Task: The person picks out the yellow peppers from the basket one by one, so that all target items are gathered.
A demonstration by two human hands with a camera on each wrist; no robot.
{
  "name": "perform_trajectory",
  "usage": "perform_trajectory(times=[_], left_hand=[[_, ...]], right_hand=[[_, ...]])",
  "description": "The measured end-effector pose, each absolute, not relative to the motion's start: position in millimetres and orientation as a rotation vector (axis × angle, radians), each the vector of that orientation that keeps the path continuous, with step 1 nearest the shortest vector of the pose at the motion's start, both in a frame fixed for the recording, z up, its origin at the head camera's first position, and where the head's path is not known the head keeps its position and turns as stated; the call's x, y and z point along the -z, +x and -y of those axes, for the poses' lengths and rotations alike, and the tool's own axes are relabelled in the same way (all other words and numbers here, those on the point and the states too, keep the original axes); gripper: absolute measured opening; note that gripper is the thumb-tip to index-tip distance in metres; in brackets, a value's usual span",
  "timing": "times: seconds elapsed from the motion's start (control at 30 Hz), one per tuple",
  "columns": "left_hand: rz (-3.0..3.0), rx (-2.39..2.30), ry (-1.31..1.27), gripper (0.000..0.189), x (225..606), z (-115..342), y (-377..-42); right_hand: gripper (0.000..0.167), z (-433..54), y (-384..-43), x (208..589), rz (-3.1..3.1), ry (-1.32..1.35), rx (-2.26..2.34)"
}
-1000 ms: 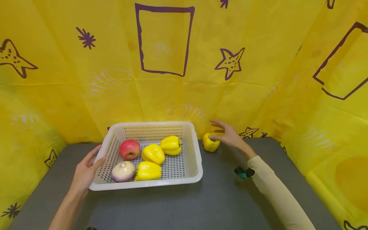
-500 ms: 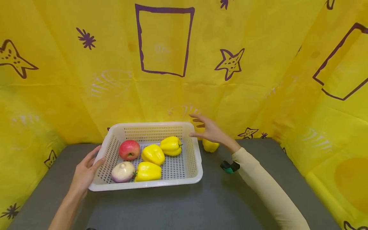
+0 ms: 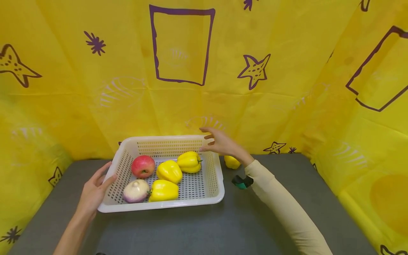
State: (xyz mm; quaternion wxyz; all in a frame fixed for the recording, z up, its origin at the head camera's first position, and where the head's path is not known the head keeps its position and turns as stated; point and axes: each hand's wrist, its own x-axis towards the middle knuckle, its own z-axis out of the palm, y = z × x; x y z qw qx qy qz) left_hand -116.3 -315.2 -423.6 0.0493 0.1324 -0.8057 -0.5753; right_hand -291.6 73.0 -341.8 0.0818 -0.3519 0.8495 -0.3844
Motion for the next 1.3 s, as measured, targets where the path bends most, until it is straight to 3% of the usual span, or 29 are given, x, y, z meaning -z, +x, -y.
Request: perform_trajectory(times=[0.87, 1.13, 1.3], left_hand=[[2.431, 1.742, 0.365, 0.066, 425.9, 315.9, -117.2], [2.451, 1.736, 0.390, 0.068, 425.3, 315.3, -117.4], [2.446, 1.746, 0.376, 0.067, 425.0, 315.2, -117.9]], right_hand=[[0.091, -23.3, -289.3, 355.5, -2.610, -0.895, 0.453], [0.096, -10.4, -293.1, 359.5, -2.579, -0.718, 0.251], [0.094, -6.8, -297.7, 367.9, -2.554, -0.683, 0.297]])
